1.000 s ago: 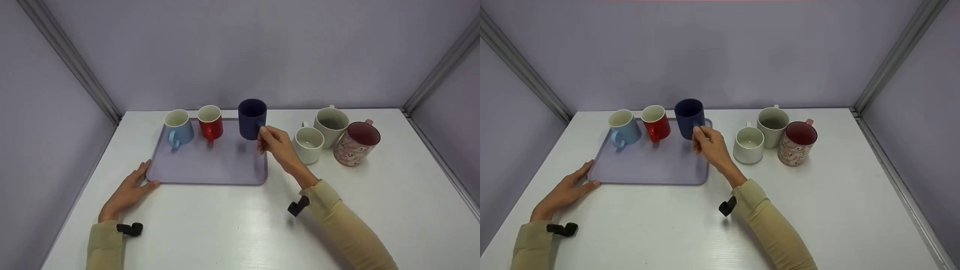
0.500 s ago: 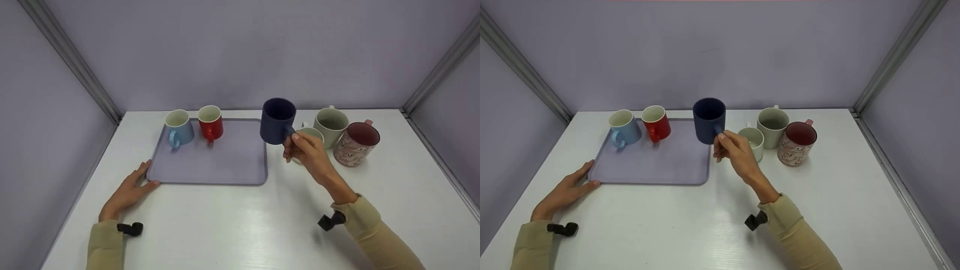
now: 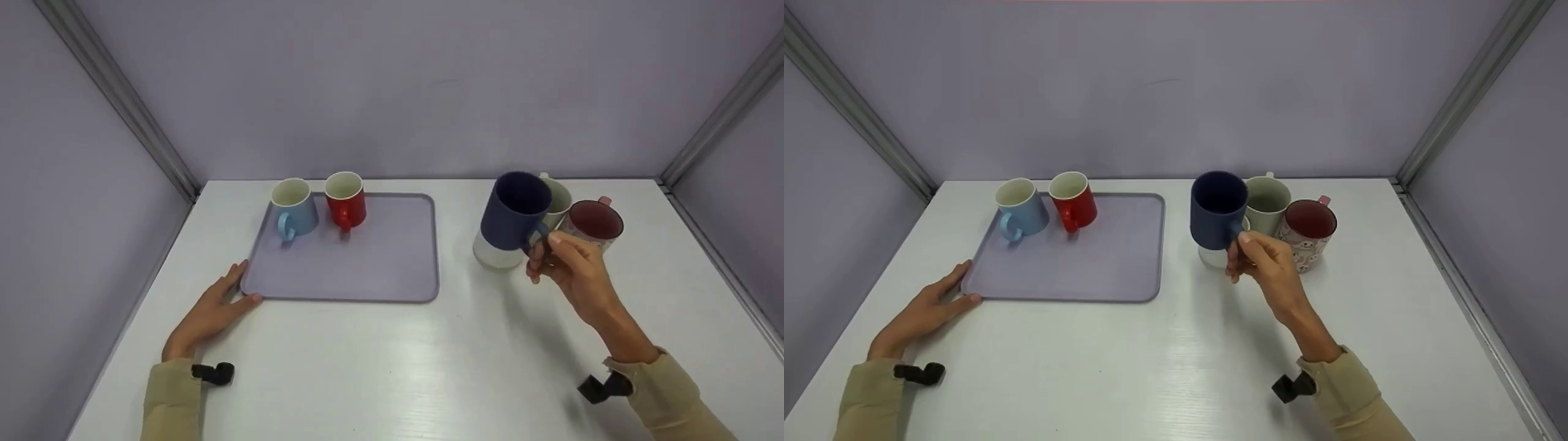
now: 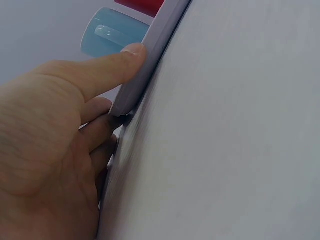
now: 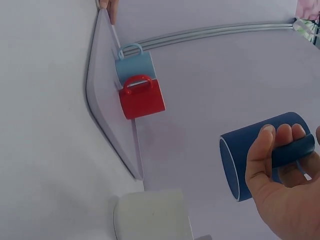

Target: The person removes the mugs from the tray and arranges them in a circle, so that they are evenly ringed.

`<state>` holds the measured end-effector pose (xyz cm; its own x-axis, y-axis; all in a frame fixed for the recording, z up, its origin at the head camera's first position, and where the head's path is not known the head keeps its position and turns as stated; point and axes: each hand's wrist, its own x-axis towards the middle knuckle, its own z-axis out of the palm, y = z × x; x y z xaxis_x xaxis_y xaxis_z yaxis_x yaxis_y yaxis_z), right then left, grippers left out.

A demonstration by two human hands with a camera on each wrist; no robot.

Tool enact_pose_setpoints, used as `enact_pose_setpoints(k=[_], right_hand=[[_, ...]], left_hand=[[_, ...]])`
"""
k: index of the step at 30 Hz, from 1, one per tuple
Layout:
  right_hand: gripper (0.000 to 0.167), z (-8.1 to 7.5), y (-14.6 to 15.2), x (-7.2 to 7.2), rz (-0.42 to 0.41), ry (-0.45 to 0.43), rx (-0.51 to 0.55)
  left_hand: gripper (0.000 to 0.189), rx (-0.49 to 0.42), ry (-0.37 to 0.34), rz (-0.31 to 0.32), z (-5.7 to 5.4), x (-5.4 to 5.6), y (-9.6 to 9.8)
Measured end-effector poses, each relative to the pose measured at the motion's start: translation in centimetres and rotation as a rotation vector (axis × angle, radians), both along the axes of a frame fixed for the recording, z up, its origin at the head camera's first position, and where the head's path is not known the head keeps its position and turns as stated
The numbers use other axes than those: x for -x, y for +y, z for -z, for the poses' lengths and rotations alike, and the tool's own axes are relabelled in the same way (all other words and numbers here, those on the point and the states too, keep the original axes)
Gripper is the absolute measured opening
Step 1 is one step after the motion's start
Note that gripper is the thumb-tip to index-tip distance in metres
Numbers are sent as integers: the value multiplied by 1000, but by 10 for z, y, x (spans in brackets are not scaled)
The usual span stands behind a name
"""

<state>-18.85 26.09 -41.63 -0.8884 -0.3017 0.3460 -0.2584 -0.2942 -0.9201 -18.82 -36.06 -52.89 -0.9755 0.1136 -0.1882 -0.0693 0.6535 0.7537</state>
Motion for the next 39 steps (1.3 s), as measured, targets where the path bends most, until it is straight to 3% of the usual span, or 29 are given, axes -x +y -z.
enact_pose_setpoints(k=[7,22,30,39], right_hand=[[37,8,27,-14,-63,43,73],[50,34,70,-33,-61,-48,104],[52,51,85,-38,-35,-88,101],[51,66,95,-46,94,-173,-23]], left_hand=[[92,-3,1,-1,2,0,1],[92,-2,-7,0,2,-1,2],[93,6,4,2,-1,0,0],[93,4,6,0,-3,-1,0]])
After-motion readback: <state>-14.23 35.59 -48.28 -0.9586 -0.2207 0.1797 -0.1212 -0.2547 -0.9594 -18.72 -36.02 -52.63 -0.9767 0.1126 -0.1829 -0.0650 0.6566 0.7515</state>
